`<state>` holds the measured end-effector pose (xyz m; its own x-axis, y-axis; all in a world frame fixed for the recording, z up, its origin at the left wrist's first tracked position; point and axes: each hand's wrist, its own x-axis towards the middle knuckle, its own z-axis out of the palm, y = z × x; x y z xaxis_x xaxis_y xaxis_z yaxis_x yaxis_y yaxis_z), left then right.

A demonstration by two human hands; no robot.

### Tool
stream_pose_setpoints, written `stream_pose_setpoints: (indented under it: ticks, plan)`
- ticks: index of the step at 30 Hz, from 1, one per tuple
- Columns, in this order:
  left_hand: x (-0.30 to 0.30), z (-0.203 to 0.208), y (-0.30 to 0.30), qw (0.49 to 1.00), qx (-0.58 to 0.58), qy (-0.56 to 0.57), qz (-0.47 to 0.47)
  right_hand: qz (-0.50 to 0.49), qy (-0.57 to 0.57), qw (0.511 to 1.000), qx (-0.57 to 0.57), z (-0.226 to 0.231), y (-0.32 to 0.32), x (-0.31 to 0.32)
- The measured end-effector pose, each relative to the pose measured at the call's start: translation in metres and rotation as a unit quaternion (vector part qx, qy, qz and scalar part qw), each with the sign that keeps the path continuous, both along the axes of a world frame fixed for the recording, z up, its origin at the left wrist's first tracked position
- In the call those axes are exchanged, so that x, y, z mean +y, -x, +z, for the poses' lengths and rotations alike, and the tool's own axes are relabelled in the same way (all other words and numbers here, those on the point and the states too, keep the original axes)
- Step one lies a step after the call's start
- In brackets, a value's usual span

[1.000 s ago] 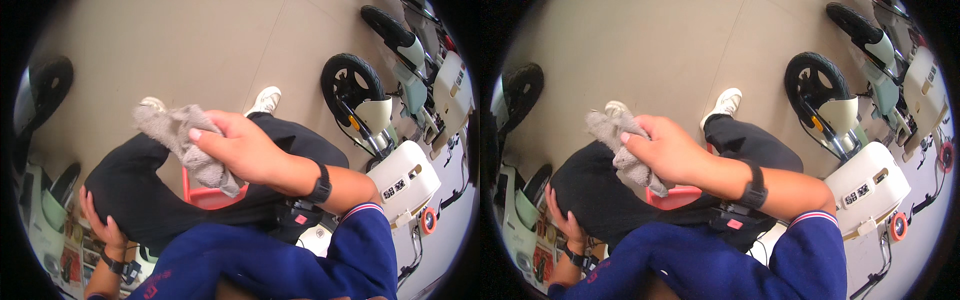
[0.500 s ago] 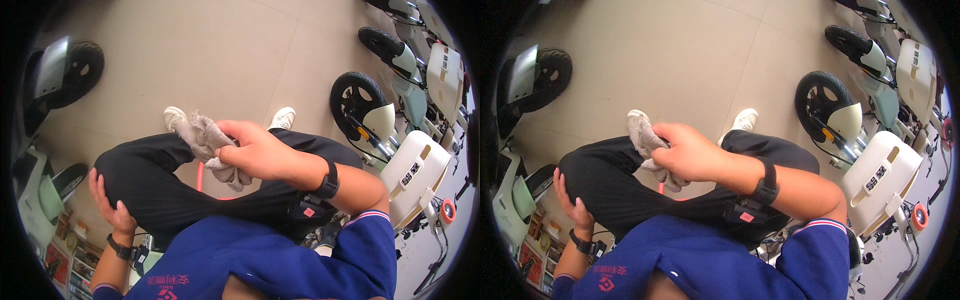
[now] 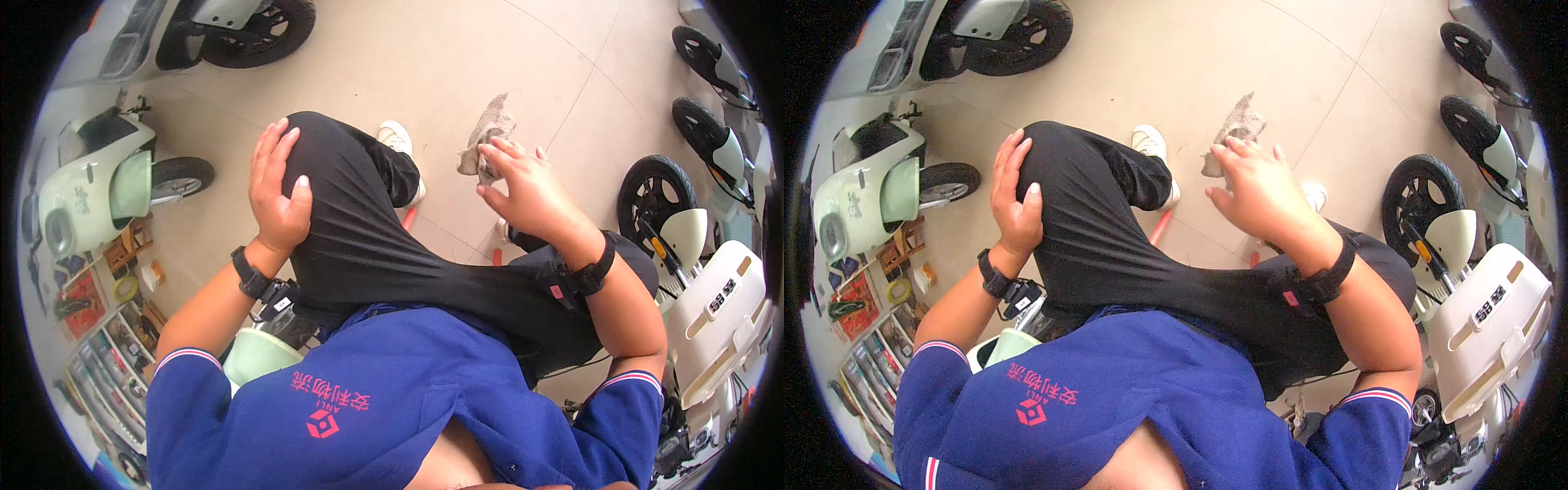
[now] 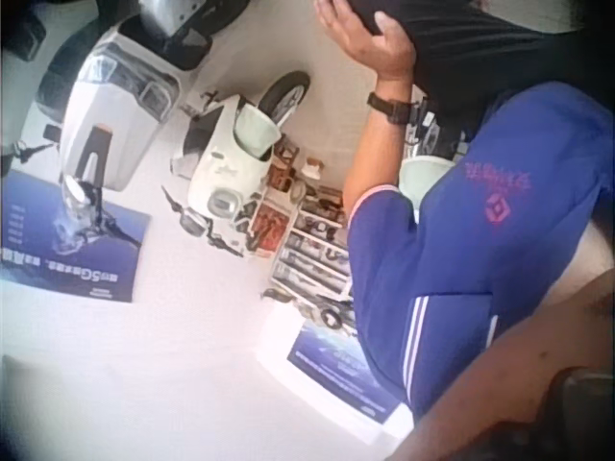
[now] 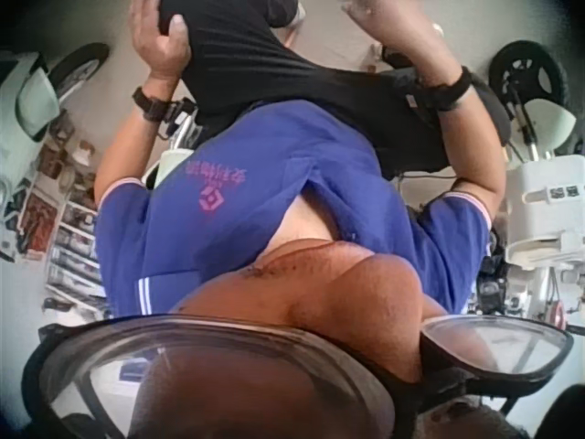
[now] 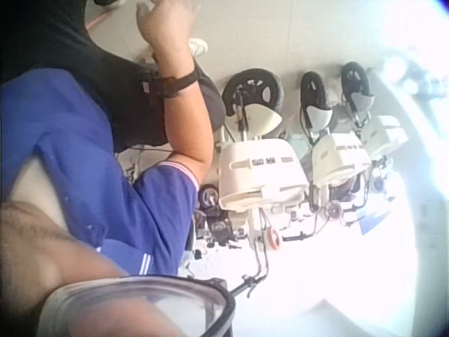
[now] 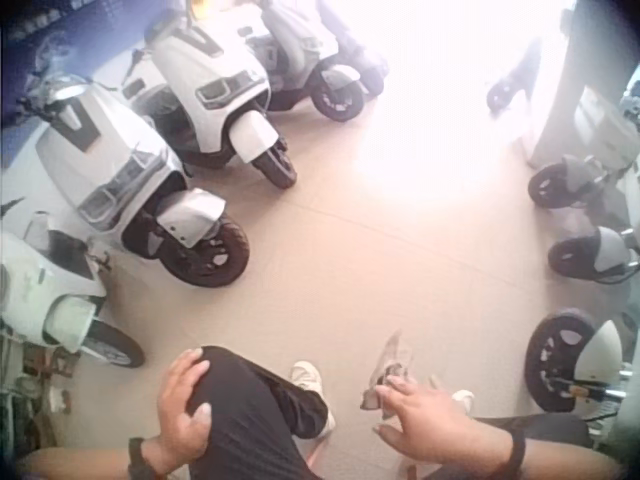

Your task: The person wipes the floor with a cloth by hand while squatting and sitting on a low stool in a showroom with several parked scooters.

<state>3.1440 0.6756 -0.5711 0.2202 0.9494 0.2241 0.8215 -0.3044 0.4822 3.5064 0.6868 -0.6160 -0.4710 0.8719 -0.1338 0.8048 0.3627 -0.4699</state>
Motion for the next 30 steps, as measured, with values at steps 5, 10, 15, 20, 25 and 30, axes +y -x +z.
stream_pose_setpoints:
  ticks: [5,10,15,20,25,30]
  plan:
    - [-0.008,0.001,0.0,1.0,0.008,-0.019,0.019,-0.039,0.184,0.982,-0.001,0.004,-0.009,0.019]
    - [-0.006,0.0,-0.009,1.0,0.008,-0.023,0.011,-0.1,0.144,0.984,0.016,0.012,-0.037,0.038]
    - [-0.004,-0.002,-0.001,1.0,0.0,-0.026,-0.001,-0.188,0.253,0.934,0.166,-0.007,-0.02,0.023]
    - [-0.003,-0.002,-0.001,1.0,-0.005,-0.025,-0.007,-0.091,0.329,0.895,0.288,-0.002,-0.01,0.002]
    - [0.009,-0.001,0.001,0.999,-0.005,-0.003,-0.042,-0.089,0.329,0.9,0.271,0.052,-0.011,-0.012]
    - [0.028,0.011,0.01,0.986,0.049,0.02,-0.16,-0.078,0.347,0.855,0.379,0.071,-0.009,0.002]
